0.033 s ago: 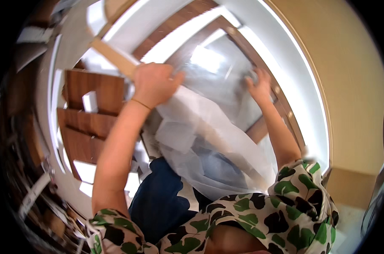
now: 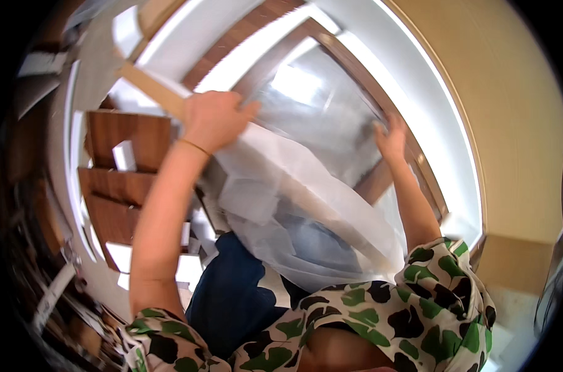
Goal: The person unpacks wooden panels and foam pieces from a large cardboard box, then removes a plastic covering from a cabinet door with glass panels.
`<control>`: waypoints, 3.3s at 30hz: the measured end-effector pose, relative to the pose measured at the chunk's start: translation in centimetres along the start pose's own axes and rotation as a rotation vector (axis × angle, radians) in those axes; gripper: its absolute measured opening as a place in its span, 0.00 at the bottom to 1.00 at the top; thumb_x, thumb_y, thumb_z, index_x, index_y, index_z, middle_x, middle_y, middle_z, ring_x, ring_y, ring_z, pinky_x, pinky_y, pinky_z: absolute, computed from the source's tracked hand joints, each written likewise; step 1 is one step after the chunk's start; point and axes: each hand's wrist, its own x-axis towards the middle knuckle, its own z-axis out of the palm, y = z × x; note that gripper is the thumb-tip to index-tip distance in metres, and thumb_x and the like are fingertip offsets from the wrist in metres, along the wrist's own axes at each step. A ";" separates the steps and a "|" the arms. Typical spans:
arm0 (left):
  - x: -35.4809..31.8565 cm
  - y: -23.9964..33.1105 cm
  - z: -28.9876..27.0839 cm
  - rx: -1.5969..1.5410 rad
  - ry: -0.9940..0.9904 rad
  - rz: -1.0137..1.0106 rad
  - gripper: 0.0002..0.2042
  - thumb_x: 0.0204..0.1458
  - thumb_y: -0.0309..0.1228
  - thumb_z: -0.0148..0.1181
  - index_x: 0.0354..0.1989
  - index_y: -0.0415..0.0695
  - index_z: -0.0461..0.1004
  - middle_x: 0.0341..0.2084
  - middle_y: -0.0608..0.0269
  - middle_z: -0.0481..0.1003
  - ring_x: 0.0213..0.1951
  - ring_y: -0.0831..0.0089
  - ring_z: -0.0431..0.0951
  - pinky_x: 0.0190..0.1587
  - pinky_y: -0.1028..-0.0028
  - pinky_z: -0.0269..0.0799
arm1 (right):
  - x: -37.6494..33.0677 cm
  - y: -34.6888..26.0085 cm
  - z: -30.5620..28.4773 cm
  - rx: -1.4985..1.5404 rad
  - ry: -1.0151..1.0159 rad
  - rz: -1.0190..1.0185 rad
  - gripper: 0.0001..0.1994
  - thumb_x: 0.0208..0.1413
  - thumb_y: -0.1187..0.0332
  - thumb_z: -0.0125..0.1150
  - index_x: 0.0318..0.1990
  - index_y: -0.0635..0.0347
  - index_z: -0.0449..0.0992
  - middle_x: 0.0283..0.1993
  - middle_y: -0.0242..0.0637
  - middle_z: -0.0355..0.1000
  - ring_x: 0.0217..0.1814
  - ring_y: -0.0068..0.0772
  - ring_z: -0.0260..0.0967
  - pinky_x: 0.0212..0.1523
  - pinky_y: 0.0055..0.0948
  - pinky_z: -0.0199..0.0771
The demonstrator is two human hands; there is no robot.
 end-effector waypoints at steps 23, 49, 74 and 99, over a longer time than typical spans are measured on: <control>14.4 -1.3 9.8 0.241 -0.297 -0.210 0.36 0.37 0.54 0.63 0.48 0.36 0.65 0.44 0.45 0.70 0.47 0.56 0.70 0.49 0.64 0.67 | -16.7 7.0 -1.6 0.073 -0.281 0.787 0.27 0.40 0.49 0.66 0.28 0.66 0.64 0.23 0.45 0.69 0.26 0.42 0.68 0.28 0.35 0.67; 13.4 -1.5 9.1 0.158 -0.136 -0.202 0.29 0.42 0.51 0.60 0.40 0.34 0.69 0.39 0.44 0.72 0.43 0.54 0.72 0.46 0.63 0.68 | -16.2 6.1 -1.7 0.056 -0.307 0.656 0.25 0.44 0.55 0.64 0.31 0.70 0.62 0.27 0.54 0.68 0.31 0.53 0.67 0.32 0.40 0.67; 12.6 -6.4 -1.1 -0.696 -0.197 -0.149 0.19 0.43 0.41 0.62 0.39 0.38 0.74 0.33 0.64 0.74 0.30 0.75 0.72 0.33 0.76 0.68 | 15.9 -23.9 -3.8 0.061 -0.031 -0.790 0.13 0.53 0.64 0.53 0.23 0.63 0.74 0.26 0.39 0.71 0.35 0.42 0.64 0.40 0.37 0.65; -8.2 -4.6 -4.6 -1.959 -0.058 -0.272 0.28 0.42 0.32 0.59 0.52 0.30 0.62 0.37 0.51 0.73 0.34 0.71 0.76 0.38 0.77 0.74 | 12.4 -20.6 -13.6 0.208 0.095 -0.761 0.06 0.52 0.76 0.47 0.27 0.70 0.70 0.29 0.42 0.67 0.38 0.39 0.63 0.42 0.32 0.62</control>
